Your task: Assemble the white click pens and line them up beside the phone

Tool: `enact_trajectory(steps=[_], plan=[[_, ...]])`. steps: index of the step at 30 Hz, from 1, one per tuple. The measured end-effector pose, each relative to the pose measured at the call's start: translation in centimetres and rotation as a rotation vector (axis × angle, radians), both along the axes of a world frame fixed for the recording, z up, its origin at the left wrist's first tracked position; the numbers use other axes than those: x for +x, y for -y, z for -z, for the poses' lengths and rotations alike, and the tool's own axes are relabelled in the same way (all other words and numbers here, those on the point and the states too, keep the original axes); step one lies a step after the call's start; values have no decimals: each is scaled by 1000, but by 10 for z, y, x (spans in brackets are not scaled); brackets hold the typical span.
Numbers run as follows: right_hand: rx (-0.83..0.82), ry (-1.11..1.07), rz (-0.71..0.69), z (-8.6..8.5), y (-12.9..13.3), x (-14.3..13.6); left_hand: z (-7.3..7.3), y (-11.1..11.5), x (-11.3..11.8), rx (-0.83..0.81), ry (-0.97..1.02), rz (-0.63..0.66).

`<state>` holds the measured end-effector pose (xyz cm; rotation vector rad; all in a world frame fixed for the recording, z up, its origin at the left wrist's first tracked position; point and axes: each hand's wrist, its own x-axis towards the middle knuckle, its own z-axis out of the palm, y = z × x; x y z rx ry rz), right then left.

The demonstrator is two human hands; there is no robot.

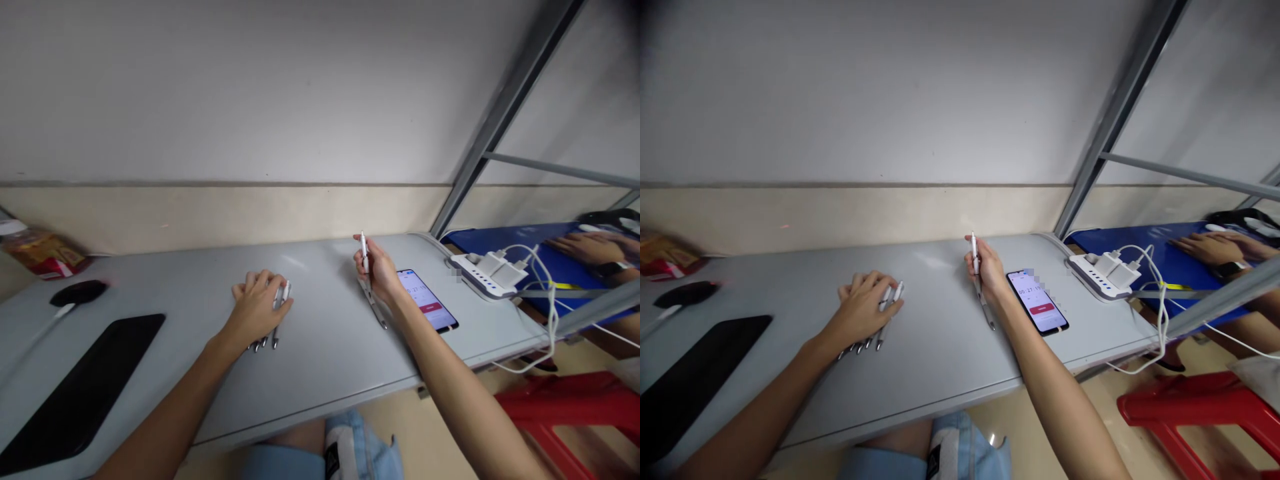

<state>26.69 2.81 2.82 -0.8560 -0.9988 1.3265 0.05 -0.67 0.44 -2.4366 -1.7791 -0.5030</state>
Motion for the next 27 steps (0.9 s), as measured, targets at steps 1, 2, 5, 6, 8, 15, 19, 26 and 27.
enact_trajectory(steps=[1, 2, 5, 6, 8, 15, 19, 26, 27], plan=[[-1, 69, 56, 1, -2, 4, -1, 0, 0, -4, -2, 0], [-8, 156, 105, 2, -5, 8, -1, 1, 1, -7, -6, 1], [-48, 454, 285, 10, -13, 19, -3, 2, 2, -8, -20, 3], [-51, 561, 323, 13, -15, 23, -3, 2, 2, -6, -22, 2], [-36, 850, 388, 18, -17, 29, -2, 2, 2, 0, -19, 2], [-242, 1430, 279, 18, -11, 35, 2, 1, 1, 24, -23, 6], [-271, 1535, 239, 15, -10, 33, 1, 2, 3, 60, -47, -24], [-230, 1551, 235, 12, -7, 30, -2, 3, 5, 83, -54, -65], [-239, 1544, 220, 11, -6, 29, -1, 3, 5, 81, -62, -58]])
